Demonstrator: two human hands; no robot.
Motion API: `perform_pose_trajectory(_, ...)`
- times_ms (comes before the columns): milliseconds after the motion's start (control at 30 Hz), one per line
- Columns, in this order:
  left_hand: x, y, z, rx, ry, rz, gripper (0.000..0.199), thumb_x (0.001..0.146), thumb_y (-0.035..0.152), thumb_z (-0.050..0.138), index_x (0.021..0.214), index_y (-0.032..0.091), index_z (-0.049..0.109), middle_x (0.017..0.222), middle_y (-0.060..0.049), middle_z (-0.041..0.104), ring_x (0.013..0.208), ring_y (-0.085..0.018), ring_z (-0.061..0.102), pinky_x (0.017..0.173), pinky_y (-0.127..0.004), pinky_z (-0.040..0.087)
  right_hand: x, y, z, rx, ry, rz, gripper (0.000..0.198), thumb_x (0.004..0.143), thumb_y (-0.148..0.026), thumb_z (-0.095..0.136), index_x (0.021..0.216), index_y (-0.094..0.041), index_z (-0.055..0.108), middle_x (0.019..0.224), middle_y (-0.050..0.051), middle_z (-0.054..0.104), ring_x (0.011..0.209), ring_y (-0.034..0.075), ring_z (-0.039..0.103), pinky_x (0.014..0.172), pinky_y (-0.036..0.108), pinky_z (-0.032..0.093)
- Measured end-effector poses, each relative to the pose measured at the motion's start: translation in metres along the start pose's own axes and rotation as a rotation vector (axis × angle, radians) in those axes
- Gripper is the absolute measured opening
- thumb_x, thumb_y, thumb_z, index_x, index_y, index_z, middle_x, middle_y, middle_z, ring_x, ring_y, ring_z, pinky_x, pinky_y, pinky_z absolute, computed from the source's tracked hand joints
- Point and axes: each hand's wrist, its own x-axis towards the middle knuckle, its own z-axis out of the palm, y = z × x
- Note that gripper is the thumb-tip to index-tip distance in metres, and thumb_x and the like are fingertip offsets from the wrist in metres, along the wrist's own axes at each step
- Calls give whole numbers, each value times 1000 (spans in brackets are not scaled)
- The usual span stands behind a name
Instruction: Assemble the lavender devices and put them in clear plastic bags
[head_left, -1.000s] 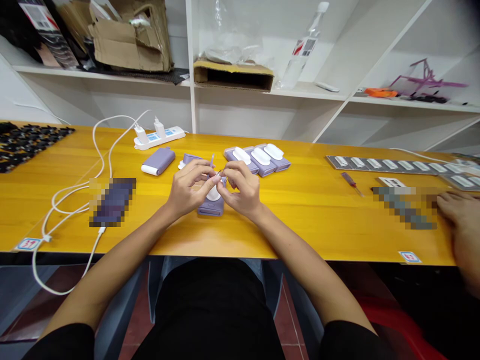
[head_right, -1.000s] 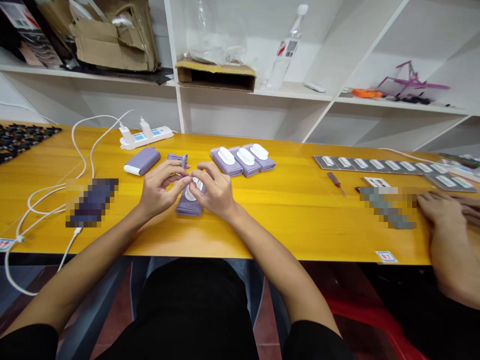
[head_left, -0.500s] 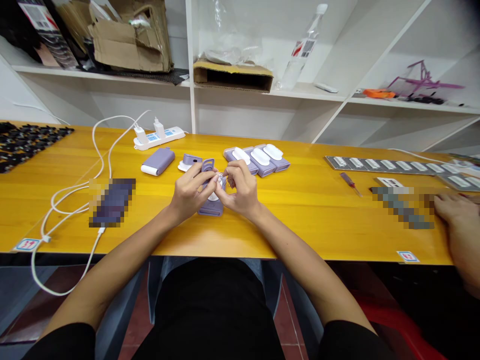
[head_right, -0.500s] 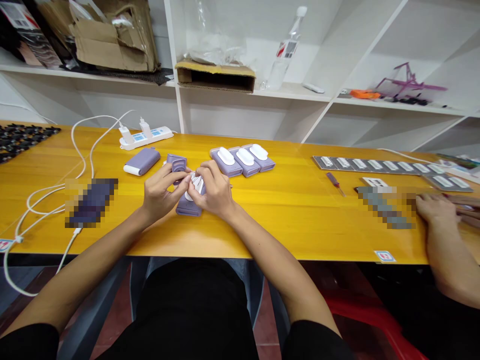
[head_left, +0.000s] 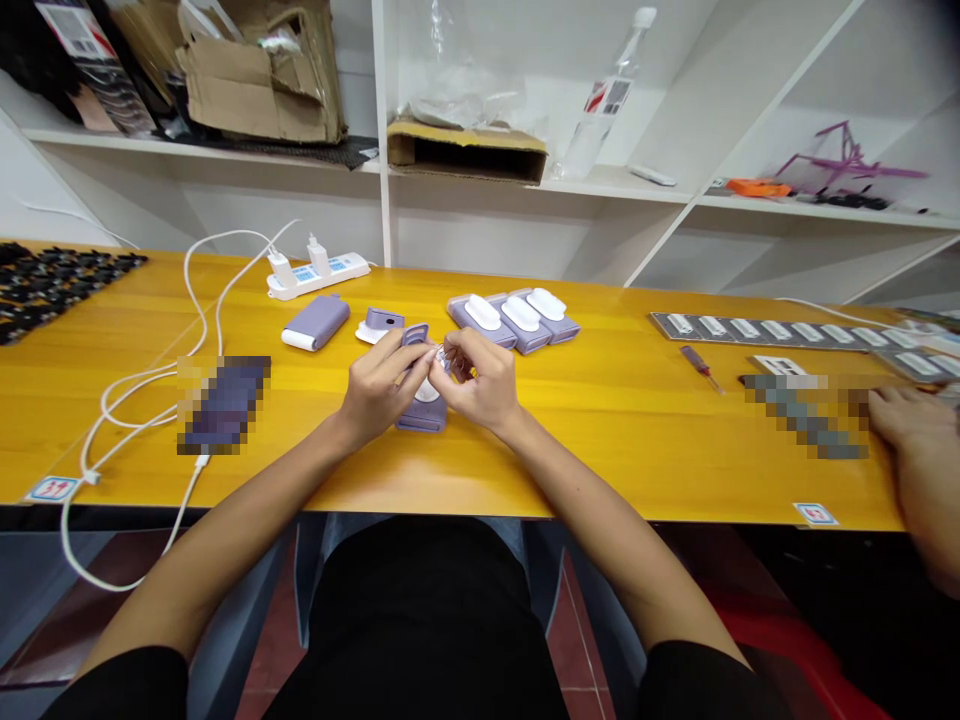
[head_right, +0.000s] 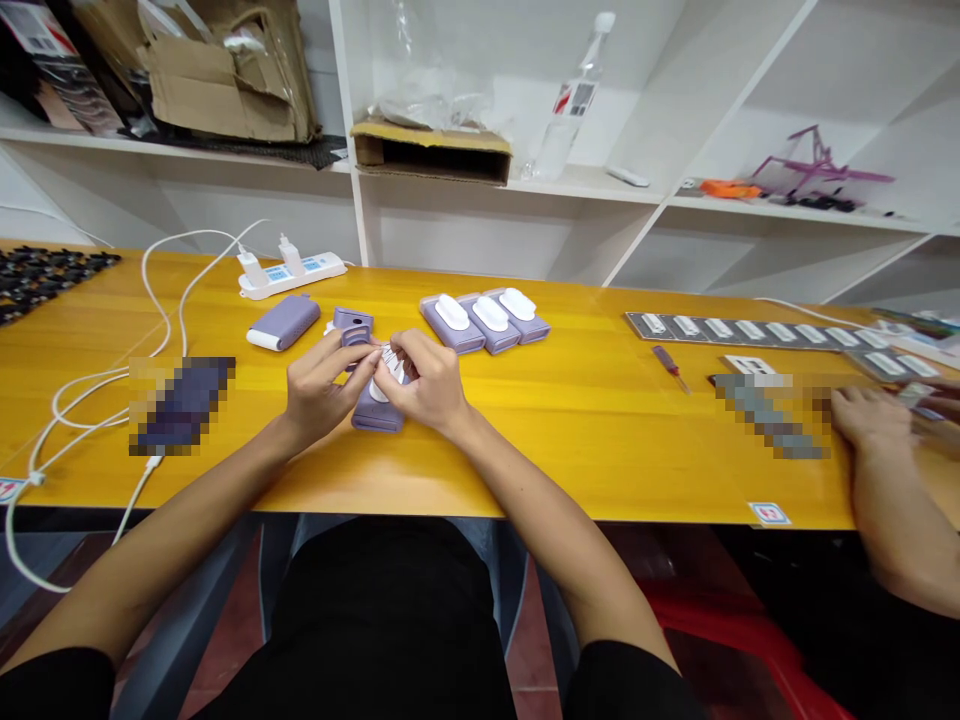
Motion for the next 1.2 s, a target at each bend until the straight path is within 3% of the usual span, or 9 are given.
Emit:
perform_pose_trajectory(233,0,-1,0,6,43,36,10,106,18,67,107,19,76,100,-8,81,92,-18,78,86,-29,63,2,1,-4,121,-98,131,4,93,-27,68,93,-23,67,76,-1,70,55,11,52,56,28,45)
perform_pose_trajectory(500,0,0,0,13,58,-1,10,105,21,67,104,19,77,97,-8,81,89,-18,78,82,-31,64,4,4,-6,385,-201,346,15,89,-34,76,96,-23,68,71,-5,65,54,10,50,53,25,40)
perform_pose_trajectory(733,0,-3,2,-21,69,-17,9,105,22,69,104,20,78,98,-7,82,90,-18,78,83,-32,64,2,2,-4,343,-185,348,14,86,-29,75,96,-21,72,74,-3,69,56,9,51,55,25,42)
perform_pose_trajectory(900,-1,-6,1,-64,-18,-35,13,105,26,71,112,18,78,99,-9,81,91,-19,77,83,-33,64,2,9,-4,316,-164,334,12,85,-27,73,95,-20,73,70,-4,66,56,9,51,56,25,41)
perform_pose_trajectory(1067,-2,-7,0,-176,-99,-99,29,111,26,57,131,15,74,125,-17,78,111,-23,77,97,-38,66,1,14,-3,356,-130,403,17,84,-28,75,98,-19,75,75,-2,70,56,10,53,55,25,43)
perform_pose_trajectory(1200,-3,-10,0,-261,-163,-109,37,114,22,45,144,16,67,143,-20,71,107,-20,79,92,-35,69,3,13,-4,383,-104,440,15,84,-29,76,95,-20,74,76,-1,71,56,10,53,55,24,44)
